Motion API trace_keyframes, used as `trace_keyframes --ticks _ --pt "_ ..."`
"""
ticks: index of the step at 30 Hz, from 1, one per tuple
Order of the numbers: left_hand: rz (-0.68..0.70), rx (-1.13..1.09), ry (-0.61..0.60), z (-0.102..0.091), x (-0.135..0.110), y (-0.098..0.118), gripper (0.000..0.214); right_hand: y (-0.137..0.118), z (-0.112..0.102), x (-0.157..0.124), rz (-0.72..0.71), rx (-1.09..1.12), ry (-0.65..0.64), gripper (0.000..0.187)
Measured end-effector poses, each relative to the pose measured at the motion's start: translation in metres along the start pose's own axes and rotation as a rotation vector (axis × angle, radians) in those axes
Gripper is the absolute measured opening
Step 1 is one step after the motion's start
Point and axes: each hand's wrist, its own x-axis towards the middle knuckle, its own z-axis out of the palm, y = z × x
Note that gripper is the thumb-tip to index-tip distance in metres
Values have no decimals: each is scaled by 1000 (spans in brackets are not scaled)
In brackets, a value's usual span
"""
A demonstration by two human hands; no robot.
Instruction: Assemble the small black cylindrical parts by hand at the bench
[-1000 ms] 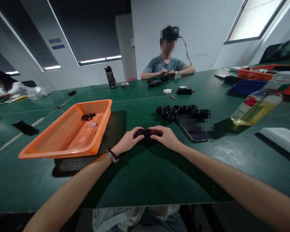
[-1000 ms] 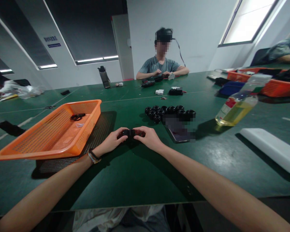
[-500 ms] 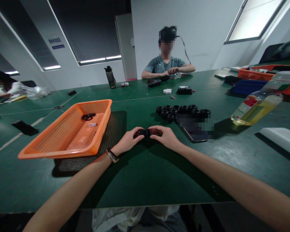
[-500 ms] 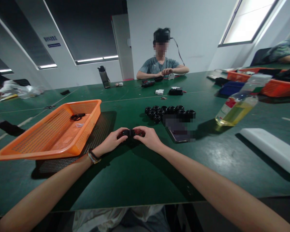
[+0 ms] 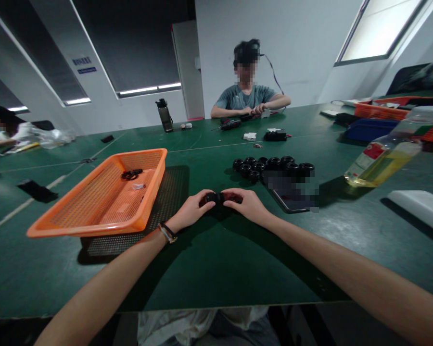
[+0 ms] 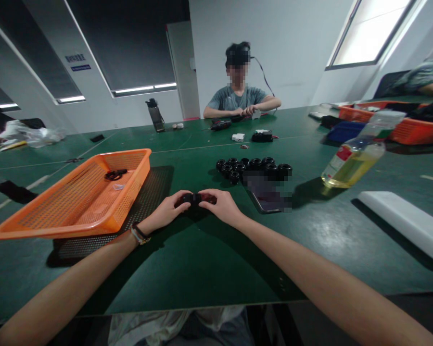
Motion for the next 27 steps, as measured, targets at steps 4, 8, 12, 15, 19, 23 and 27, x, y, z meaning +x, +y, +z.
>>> trace_keyframes --ticks 4,8,12,15,19,23,27 --pt "7 -4 2 0 0 -1 30 -2 -2 0 0 -26 -8 27" --pt "5 -4 -2 0 0 -1 30 -3 -2 -1 1 -35 -12 27" --pt "6 -2 -1 0 1 0 30 -2 -1 -1 5 -18 -7 27" --pt "0 0 0 0 0 0 30 1 -1 -1 -25 -8 -1 28" --pt "7 -3 1 1 0 -2 30 3 0 0 -53 -15 -4 30" --pt "12 -16 -3 1 1 -2 30 4 1 0 -39 7 -4 30" --pt "3 -17 0 1 1 -2 30 3 1 1 -17 35 -8 31"
